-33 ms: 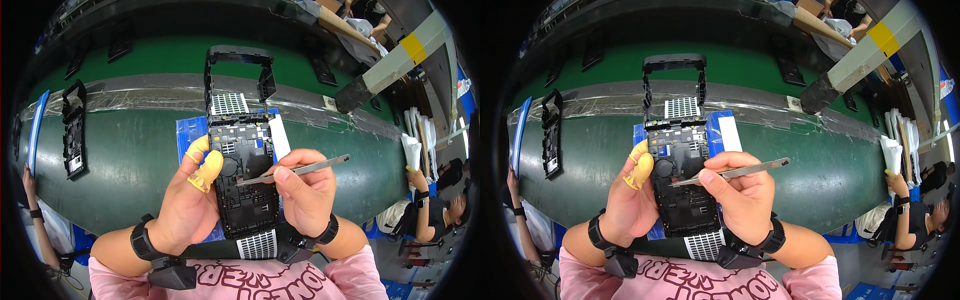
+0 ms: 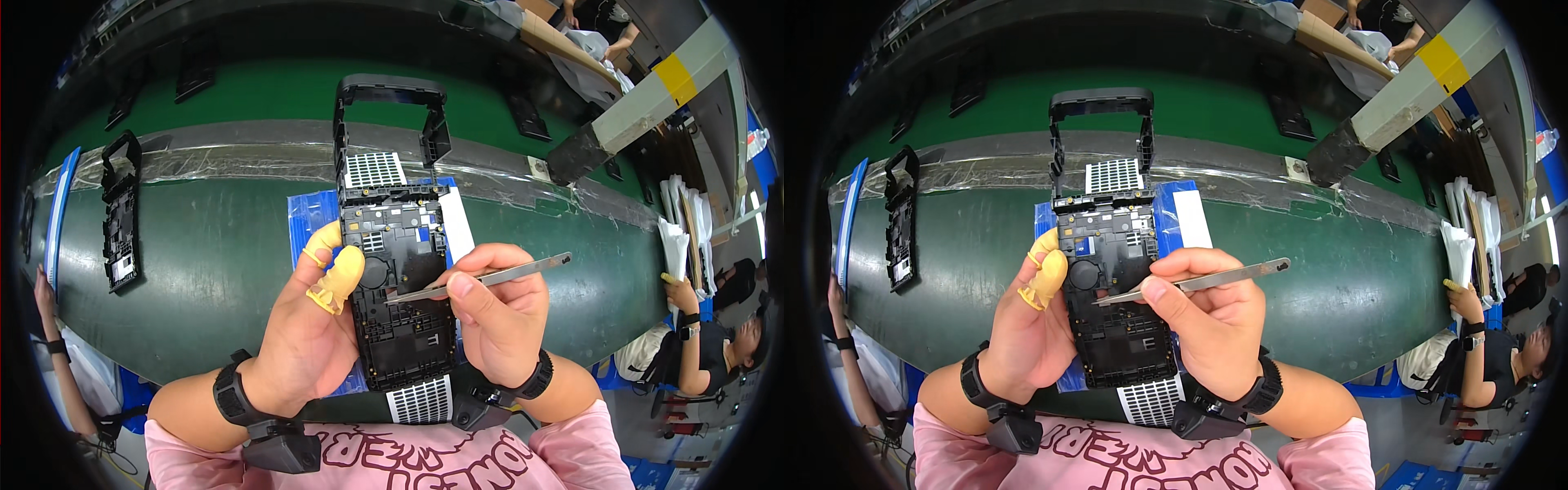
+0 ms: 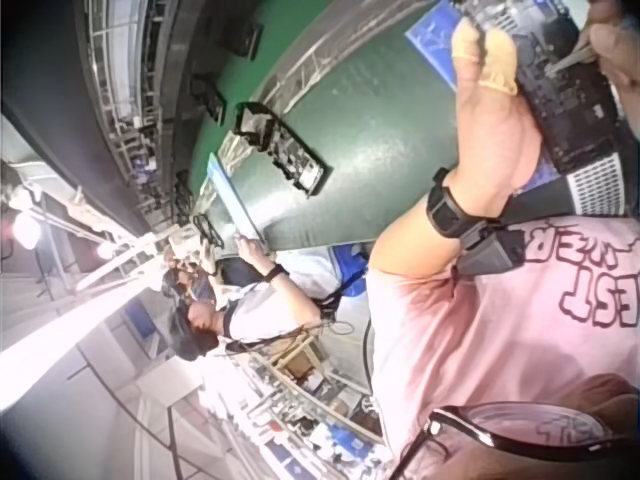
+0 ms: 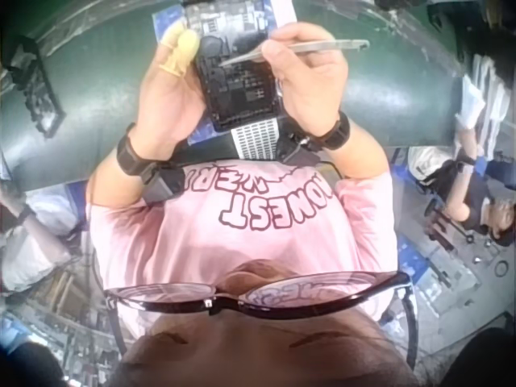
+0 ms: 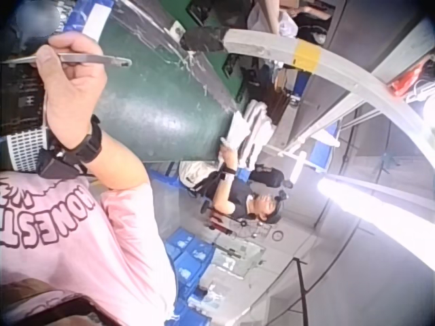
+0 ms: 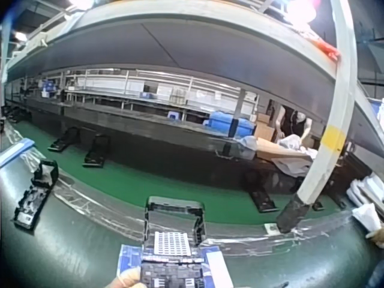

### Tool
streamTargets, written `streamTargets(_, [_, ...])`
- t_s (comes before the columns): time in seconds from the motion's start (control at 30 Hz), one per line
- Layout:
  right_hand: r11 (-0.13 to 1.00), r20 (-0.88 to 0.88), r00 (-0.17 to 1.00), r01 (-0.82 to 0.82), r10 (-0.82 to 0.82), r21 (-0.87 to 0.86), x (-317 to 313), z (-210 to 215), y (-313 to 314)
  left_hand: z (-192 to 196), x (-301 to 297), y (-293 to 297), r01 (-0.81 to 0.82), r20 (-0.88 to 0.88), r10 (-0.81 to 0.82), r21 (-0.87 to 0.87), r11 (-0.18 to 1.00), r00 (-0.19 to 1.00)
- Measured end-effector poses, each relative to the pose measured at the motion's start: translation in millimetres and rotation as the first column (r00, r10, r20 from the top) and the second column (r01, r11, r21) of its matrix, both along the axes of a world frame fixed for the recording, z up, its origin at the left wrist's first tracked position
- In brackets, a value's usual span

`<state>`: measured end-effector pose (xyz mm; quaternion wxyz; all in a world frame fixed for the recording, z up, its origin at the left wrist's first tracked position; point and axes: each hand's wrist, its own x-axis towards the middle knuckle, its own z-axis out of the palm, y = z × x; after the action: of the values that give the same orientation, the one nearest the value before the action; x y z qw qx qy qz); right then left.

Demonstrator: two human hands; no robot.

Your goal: Assembling electronic components using tweezers on a factory line.

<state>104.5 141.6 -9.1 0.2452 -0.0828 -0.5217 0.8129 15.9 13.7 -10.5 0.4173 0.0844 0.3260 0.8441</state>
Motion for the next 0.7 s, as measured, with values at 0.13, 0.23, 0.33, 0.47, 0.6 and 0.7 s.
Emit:
streamTargets(0.13, [1.000,0.007,1.000,0.001,-0.001,0.007,0.7,0.6,0.8,3.6,0.1,-0.6,0.016,0.021,-0.016,0.000,1.000,1.000])
streamTargets(0.23, [1.000,0.008,1.000,0.009,-0.009,0.001,0.4,1.3,0.5,3.3,0.0,-0.2,0.019,0.022,-0.018,-0.008,1.000,1.000])
streamTargets(0.33, [1.000,0.020,1.000,0.000,0.000,0.010,0.3,0.0,1.7,3.1,-0.2,-0.2,0.021,0.015,-0.021,0.001,1.000,1.000])
streamTargets(0.47, [1.000,0.016,1.000,0.010,-0.010,0.019,-0.2,0.1,0.7,3.1,-0.1,0.0,0.022,0.011,-0.022,0.015,1.000,1.000])
streamTargets(0.6, [0.998,0.026,0.999,0.033,-0.034,0.049,-0.5,1.0,-1.4,4.6,0.6,-0.5,0.014,0.030,-0.014,-0.002,1.000,0.999])
streamTargets(0.7, [0.998,0.046,0.998,0.036,-0.038,0.046,1.5,-0.3,0.5,0.9,-1.8,-1.1,0.019,0.031,-0.019,-0.011,1.000,0.999])
